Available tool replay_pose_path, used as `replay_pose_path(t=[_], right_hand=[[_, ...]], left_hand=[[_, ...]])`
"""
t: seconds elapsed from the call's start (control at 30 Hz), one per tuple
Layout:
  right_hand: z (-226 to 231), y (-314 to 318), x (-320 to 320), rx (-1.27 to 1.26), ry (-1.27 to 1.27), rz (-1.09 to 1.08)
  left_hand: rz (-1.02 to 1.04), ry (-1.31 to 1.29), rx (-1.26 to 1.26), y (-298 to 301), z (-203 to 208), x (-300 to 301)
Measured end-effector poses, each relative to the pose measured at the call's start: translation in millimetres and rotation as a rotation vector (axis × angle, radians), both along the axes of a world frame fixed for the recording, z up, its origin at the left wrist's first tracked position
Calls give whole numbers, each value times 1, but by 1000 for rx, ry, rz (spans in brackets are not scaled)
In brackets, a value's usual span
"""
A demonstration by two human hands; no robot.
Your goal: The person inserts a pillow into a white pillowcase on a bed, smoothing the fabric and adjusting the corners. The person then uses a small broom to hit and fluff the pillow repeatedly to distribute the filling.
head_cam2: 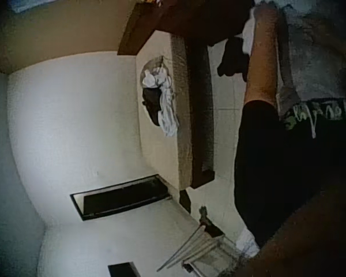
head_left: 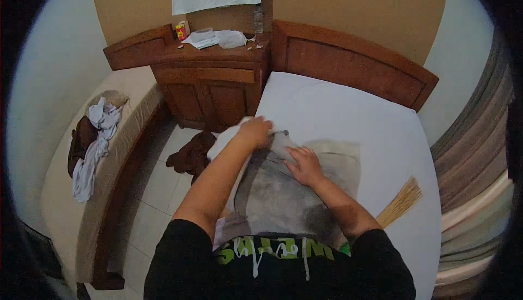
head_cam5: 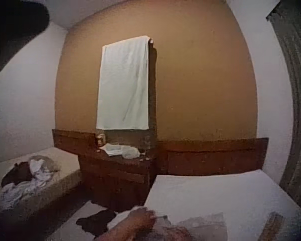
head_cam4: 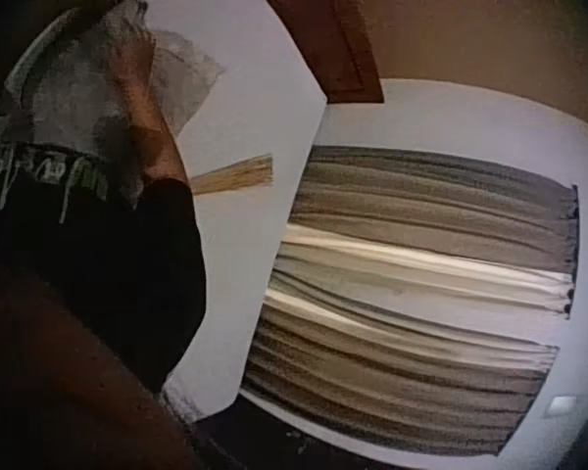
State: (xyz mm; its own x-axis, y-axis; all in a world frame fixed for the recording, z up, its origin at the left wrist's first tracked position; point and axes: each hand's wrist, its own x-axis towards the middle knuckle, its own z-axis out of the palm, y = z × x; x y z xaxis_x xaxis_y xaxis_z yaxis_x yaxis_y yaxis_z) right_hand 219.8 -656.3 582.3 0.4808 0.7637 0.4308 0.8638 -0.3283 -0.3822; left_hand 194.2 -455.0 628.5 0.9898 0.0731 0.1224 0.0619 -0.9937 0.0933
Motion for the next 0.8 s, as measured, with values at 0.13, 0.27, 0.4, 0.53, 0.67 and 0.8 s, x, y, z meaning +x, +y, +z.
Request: replay_pose_path(t=[0.13,0.27,0.4,0.53,0.67,0.8], right_hand=[[-43,-8,0,-70,3,-113],[-29,-1,-6,-109,46,-76],[-32,1,-2,-164,-22,-74],[-126,-17,41,138,302,-140],[-84,-18,40,113,20,-408],[-48,-21,7,-27,164,-258]], left_hand=[[118,179,-145,12,-44,-7],[1,56,-223,8,-55,10],[-251,118,-450,-30,-27,16],[-658,-15,-795,-89,-12,-5],[-266,-146,-410,-28,-31,-34],[-54,304,-211,-10,-21,-82]])
